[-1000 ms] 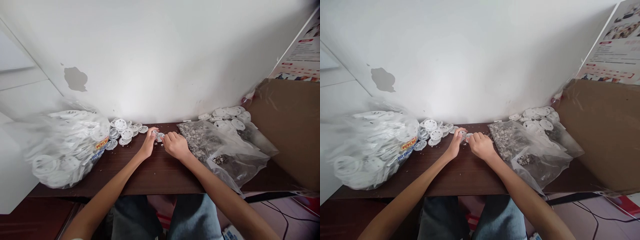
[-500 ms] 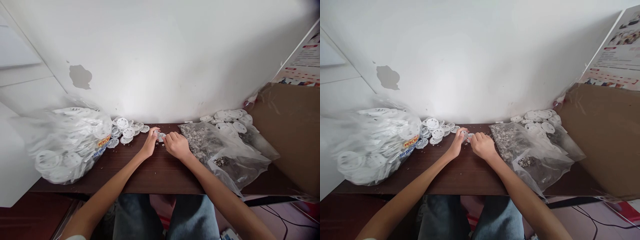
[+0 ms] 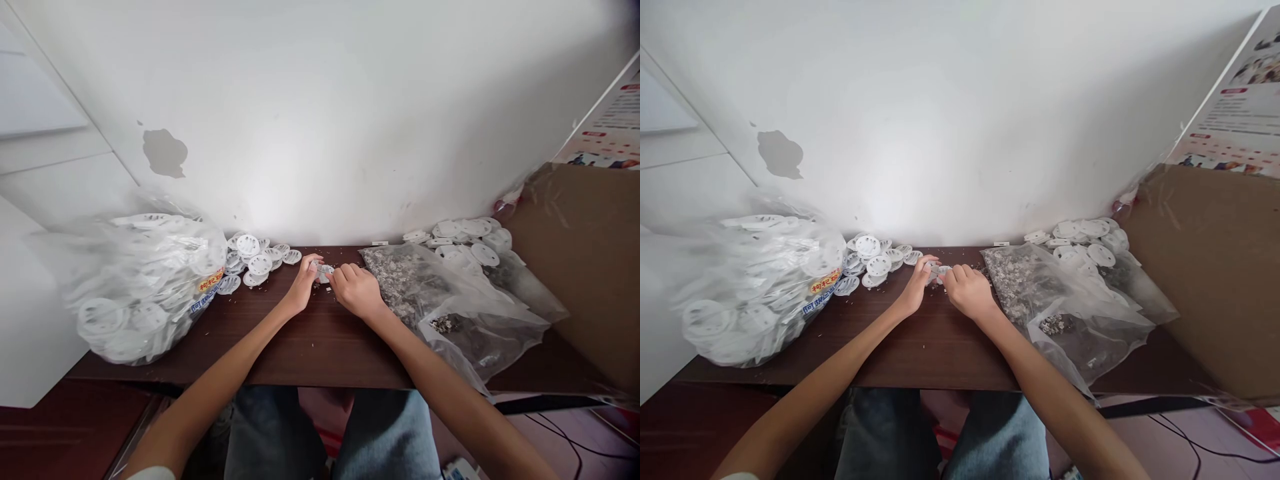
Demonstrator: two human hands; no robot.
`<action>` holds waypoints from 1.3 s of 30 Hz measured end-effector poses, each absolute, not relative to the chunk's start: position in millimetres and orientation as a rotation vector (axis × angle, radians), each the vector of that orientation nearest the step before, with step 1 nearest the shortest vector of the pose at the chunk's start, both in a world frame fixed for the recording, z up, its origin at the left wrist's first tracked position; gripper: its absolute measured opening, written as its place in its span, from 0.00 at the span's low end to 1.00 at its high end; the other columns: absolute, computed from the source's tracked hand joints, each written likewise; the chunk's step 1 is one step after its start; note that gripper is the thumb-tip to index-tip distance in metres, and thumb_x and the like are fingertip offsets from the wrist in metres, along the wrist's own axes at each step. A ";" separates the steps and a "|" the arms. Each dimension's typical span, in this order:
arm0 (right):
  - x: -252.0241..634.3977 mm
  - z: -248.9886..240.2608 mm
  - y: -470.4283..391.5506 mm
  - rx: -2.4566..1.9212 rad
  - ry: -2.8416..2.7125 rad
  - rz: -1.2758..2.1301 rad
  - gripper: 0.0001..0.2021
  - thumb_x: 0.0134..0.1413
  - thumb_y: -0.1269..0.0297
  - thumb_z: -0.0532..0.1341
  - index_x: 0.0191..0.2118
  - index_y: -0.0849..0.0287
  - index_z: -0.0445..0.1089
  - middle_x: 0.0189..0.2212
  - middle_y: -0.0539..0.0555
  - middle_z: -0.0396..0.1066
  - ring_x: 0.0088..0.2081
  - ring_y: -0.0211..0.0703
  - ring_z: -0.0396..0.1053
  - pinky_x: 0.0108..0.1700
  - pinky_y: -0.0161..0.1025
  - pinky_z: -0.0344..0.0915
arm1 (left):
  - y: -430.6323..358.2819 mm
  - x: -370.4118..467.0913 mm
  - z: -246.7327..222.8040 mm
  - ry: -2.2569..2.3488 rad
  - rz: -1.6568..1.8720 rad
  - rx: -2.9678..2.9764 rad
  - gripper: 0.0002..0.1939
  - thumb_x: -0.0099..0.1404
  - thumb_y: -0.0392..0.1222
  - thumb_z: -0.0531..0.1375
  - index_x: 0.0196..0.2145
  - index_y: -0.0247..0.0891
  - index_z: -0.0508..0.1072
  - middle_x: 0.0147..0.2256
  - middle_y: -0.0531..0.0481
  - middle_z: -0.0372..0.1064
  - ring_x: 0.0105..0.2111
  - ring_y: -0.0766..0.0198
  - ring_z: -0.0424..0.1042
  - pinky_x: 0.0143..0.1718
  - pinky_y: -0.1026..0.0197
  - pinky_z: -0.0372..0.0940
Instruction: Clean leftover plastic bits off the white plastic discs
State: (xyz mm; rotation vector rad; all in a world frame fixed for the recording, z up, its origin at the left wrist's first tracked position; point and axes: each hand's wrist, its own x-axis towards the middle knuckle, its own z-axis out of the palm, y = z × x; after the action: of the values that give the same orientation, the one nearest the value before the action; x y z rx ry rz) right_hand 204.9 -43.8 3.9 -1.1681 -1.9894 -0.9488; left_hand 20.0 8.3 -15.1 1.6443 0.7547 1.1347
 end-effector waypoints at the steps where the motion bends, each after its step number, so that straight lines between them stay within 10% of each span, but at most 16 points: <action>1: 205.3 3.9 -43.6 -1.172 -1.991 -0.943 0.18 0.77 0.60 0.56 0.30 0.57 0.66 0.27 0.54 0.66 0.32 0.44 0.59 0.34 0.44 0.48 | 9.0 20.2 -16.1 0.759 1.135 1.643 0.27 0.77 0.66 0.49 0.61 0.43 0.63 0.58 0.40 0.64 0.57 0.52 0.66 0.52 0.52 0.66; 39: 213.1 7.4 -44.2 -1.131 -1.971 -0.893 0.19 0.75 0.60 0.58 0.28 0.57 0.66 0.26 0.53 0.66 0.31 0.43 0.61 0.34 0.43 0.49 | 5.1 19.1 -11.1 0.684 1.110 1.685 0.28 0.78 0.66 0.49 0.61 0.43 0.64 0.60 0.39 0.64 0.55 0.53 0.67 0.53 0.52 0.66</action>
State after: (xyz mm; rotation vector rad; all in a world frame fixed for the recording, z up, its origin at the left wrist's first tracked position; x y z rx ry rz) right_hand 213.1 -44.2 7.4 -1.1312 -1.9713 -0.8931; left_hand 19.1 5.1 -11.1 1.6853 0.6842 1.1100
